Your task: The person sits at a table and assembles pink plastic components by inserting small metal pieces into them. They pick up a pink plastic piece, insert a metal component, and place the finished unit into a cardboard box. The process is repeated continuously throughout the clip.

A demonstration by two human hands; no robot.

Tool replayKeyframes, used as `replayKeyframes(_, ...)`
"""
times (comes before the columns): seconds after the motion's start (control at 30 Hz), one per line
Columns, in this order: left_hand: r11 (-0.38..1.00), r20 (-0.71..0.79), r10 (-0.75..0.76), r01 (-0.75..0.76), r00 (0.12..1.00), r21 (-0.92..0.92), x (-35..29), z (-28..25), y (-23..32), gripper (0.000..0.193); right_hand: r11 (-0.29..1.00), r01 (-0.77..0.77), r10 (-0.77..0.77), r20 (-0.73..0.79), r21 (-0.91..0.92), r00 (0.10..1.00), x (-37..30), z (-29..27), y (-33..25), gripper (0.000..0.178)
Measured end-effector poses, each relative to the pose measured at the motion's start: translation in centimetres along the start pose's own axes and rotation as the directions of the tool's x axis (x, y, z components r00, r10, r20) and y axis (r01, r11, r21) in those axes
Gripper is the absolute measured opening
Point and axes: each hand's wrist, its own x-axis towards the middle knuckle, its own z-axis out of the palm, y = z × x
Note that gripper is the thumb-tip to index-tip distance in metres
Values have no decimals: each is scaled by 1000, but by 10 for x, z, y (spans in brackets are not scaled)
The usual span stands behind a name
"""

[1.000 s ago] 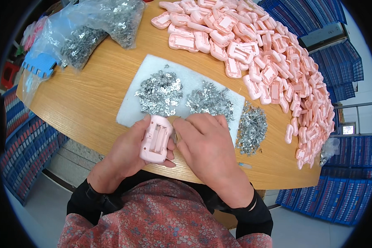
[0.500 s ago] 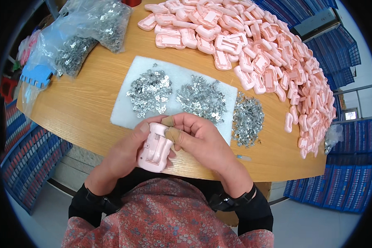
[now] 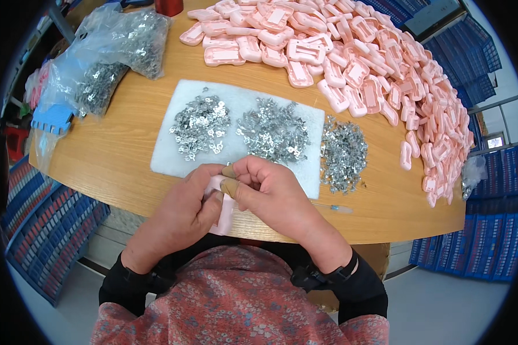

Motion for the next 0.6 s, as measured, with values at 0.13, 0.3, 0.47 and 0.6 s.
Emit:
replayKeyframes(0.13, 797, 230, -274, 354, 934, -489, 2, -8, -8, 27, 991, 130, -133, -105, -39, 985, -3, 0, -2, 20)
replayKeyframes(0.3, -81, 511, -175, 505, 841, -859, 0, -16, -20, 28, 956, 236, -250, -64, -172, 966, -4, -3, 4, 23)
replayKeyframes(0.47, -263, 559, -115, 517, 821, -814, -7, -7, -28, 35, 943, 288, -294, -12, -166, 956, -3, 6, -8, 28)
replayKeyframes(0.6, -229, 568, -127, 534, 813, -814, -8, -5, -25, 34, 929, 301, -302, 32, -214, 953, 0, 6, -12, 25)
